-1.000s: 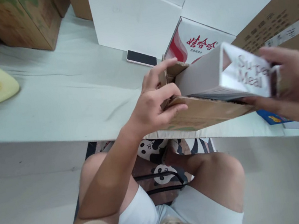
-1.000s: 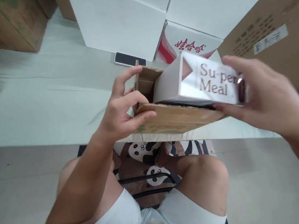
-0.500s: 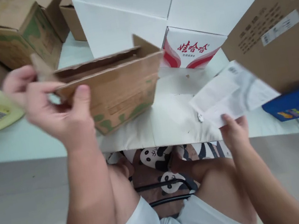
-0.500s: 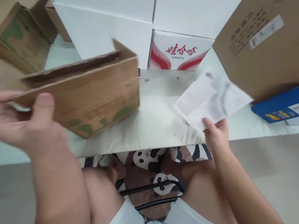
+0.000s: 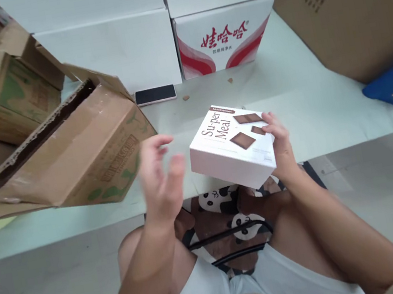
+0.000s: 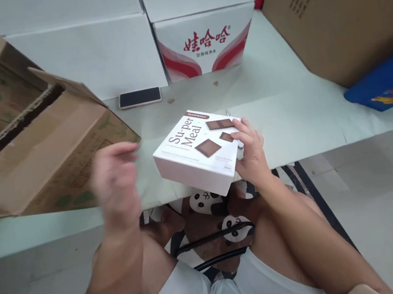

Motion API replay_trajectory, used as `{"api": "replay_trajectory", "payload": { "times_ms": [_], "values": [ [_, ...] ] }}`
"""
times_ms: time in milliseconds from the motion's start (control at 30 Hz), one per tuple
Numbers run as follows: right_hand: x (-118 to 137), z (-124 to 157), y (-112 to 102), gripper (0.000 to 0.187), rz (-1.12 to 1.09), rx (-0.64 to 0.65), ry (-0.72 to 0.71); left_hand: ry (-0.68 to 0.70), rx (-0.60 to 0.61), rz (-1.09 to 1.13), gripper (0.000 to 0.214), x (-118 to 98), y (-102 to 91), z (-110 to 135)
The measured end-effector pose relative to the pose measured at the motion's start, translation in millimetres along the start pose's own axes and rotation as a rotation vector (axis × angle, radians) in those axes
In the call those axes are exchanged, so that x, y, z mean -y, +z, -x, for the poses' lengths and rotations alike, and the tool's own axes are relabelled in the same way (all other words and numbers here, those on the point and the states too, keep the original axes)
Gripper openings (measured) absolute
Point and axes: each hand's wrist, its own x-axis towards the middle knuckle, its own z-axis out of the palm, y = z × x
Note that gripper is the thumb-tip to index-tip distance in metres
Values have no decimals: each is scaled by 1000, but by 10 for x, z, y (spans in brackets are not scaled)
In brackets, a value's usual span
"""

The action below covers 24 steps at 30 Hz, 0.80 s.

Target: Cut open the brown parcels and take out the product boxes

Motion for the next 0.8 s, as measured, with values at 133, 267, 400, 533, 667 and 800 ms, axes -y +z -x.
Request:
{"api": "replay_trajectory", "payload": {
  "times_ms": [133, 267, 400, 533, 667, 800],
  "values": [
    [-56, 63, -58, 57, -15, 26, -33, -777, 558, 432, 55, 254, 425, 97],
    [-143, 76, -91, 63, -265, 123, 427, -940, 485, 616, 54, 507, 559, 94],
    [-79, 40, -8, 71, -654, 333, 792, -761, 385, 652, 71, 615, 663, 146],
    [105, -41, 146, 95, -777, 379, 830, -668, 454, 585, 93, 662, 696, 54],
    [115, -433, 272, 104, -867, 301, 748, -444, 530, 411, 110, 593, 661, -486],
    [11, -1264, 322, 100, -958, 285, 564, -295, 440, 293, 107, 224, 671, -1306]
  ]
}}
